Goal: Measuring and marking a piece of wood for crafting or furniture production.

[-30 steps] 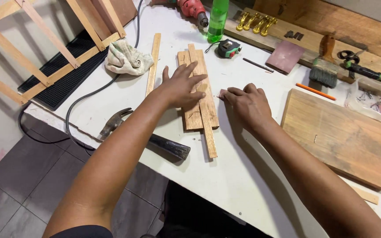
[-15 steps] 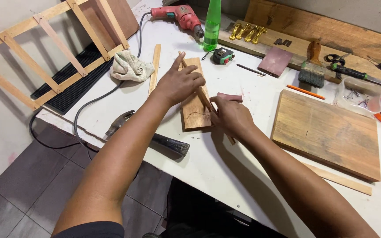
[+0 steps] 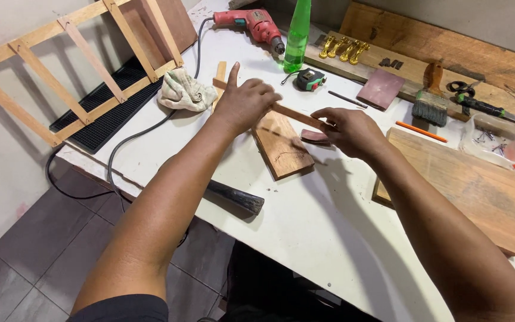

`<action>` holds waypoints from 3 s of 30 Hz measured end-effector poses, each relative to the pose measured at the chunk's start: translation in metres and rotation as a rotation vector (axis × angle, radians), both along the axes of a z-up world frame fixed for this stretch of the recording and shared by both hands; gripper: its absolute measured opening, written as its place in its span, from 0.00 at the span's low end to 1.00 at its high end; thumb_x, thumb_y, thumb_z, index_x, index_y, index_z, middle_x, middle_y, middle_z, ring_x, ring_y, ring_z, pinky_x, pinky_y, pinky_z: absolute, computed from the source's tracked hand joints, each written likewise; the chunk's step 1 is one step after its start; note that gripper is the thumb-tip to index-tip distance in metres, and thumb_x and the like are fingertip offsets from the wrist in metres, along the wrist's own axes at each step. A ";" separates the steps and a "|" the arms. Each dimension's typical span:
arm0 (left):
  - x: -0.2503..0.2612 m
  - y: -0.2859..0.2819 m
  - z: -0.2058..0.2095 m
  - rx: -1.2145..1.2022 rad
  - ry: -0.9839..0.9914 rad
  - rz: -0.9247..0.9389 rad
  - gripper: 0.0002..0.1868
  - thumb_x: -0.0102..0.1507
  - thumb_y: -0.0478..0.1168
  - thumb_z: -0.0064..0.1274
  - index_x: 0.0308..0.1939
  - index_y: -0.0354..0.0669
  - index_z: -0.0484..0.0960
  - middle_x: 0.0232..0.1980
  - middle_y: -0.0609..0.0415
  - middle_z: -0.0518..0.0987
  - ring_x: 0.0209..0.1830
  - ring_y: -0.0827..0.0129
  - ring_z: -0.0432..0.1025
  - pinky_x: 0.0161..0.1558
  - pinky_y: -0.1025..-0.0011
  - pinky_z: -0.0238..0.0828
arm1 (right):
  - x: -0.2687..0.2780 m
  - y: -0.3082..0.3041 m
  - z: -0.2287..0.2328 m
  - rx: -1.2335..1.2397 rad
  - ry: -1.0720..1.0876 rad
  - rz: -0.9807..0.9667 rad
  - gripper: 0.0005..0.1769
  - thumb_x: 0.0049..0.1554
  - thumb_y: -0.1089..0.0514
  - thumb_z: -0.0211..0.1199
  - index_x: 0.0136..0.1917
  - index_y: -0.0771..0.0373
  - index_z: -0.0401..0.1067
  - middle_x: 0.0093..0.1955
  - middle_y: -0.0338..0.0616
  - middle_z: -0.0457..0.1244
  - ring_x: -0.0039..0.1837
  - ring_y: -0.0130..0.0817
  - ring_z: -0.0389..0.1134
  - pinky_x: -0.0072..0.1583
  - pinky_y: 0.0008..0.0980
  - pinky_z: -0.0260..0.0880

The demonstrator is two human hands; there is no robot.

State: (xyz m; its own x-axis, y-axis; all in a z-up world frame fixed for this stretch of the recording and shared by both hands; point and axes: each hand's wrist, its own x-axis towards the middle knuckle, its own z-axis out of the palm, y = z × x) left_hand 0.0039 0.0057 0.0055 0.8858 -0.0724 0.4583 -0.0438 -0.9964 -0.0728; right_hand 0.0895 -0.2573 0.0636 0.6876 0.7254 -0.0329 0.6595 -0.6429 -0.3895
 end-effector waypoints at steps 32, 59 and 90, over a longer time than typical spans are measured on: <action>-0.034 -0.054 -0.004 -0.904 0.363 0.369 0.28 0.59 0.47 0.65 0.62 0.46 0.76 0.51 0.48 0.85 0.48 0.61 0.80 0.51 0.63 0.77 | -0.034 0.031 -0.055 -0.046 -0.286 0.153 0.28 0.56 0.36 0.63 0.63 0.53 0.76 0.57 0.47 0.67 0.59 0.47 0.65 0.59 0.49 0.65; -0.049 -0.065 0.011 -0.561 0.562 0.501 0.32 0.67 0.58 0.50 0.67 0.40 0.69 0.48 0.40 0.83 0.51 0.49 0.79 0.49 0.55 0.78 | -0.015 0.033 -0.061 0.116 0.111 0.029 0.12 0.57 0.56 0.64 0.54 0.60 0.78 0.49 0.49 0.72 0.50 0.45 0.74 0.53 0.42 0.73; -0.037 -0.038 0.010 -0.319 0.708 0.475 0.74 0.46 0.87 0.51 0.82 0.49 0.41 0.84 0.48 0.36 0.84 0.51 0.35 0.73 0.32 0.22 | -0.018 0.047 -0.063 0.050 -0.362 0.527 0.33 0.54 0.57 0.64 0.73 0.51 0.70 0.74 0.34 0.63 0.51 0.43 0.63 0.59 0.33 0.69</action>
